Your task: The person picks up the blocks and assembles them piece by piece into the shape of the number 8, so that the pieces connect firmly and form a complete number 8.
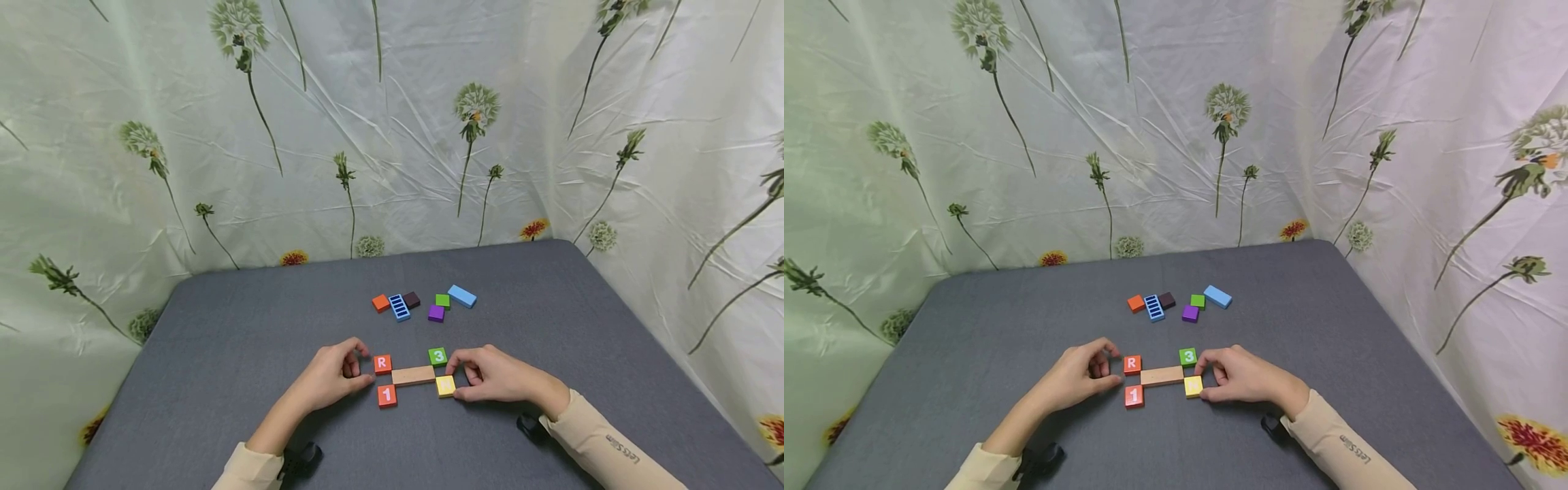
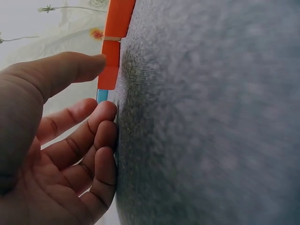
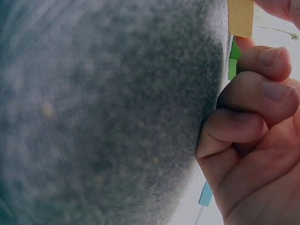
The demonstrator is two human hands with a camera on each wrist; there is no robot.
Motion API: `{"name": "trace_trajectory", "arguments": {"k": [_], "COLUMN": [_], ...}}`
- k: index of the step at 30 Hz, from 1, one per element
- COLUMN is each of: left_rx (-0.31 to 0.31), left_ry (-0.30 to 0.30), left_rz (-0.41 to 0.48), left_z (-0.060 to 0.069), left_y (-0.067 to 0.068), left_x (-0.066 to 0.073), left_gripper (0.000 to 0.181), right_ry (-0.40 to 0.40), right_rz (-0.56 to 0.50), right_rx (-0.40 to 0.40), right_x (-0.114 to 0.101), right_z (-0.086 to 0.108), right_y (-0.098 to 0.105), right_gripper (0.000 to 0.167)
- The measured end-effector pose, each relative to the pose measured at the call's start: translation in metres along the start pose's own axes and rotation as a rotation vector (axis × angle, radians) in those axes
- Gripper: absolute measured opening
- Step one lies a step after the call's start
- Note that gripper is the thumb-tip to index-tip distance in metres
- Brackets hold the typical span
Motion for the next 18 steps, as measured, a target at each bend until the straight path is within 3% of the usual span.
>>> {"name": "trace_trajectory", "arguments": {"k": [7,12,18], "left_rx": [-0.065,-0.125,-0.121], "left_ry": [-0.054,-0.079,-0.082], "left_rz": [0.037,0.078,0.076], "left_z": [0.012,0.021,0.027], "left_y": [-0.001,-0.005,-0.01], "left_x": [0.002,0.006,0.011], "left_gripper": [0.025,0.03,0.034], "right_ry": [-0.024,-0.028,-0.03], "right_rz": [-0.013,-0.025,-0.068], "right_rx": [0.001,0.011,0.032], "right_x": [0.003,0.004,0.006], "right_z": [-0.001,-0.001,0.0], "right_y": [-0.001,0.001,0.007], "right_gripper": [0.027,0.026,0.027]}}
Point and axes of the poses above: each hand's wrist, its own z-axis away from the middle knuckle, its own y-axis out of the back of the hand, x = y × z, the point moved 6 cm from there along -z, towards the middle knuckle, and after that the axes turned 2 degrees about -z, right-handed, at the moved point
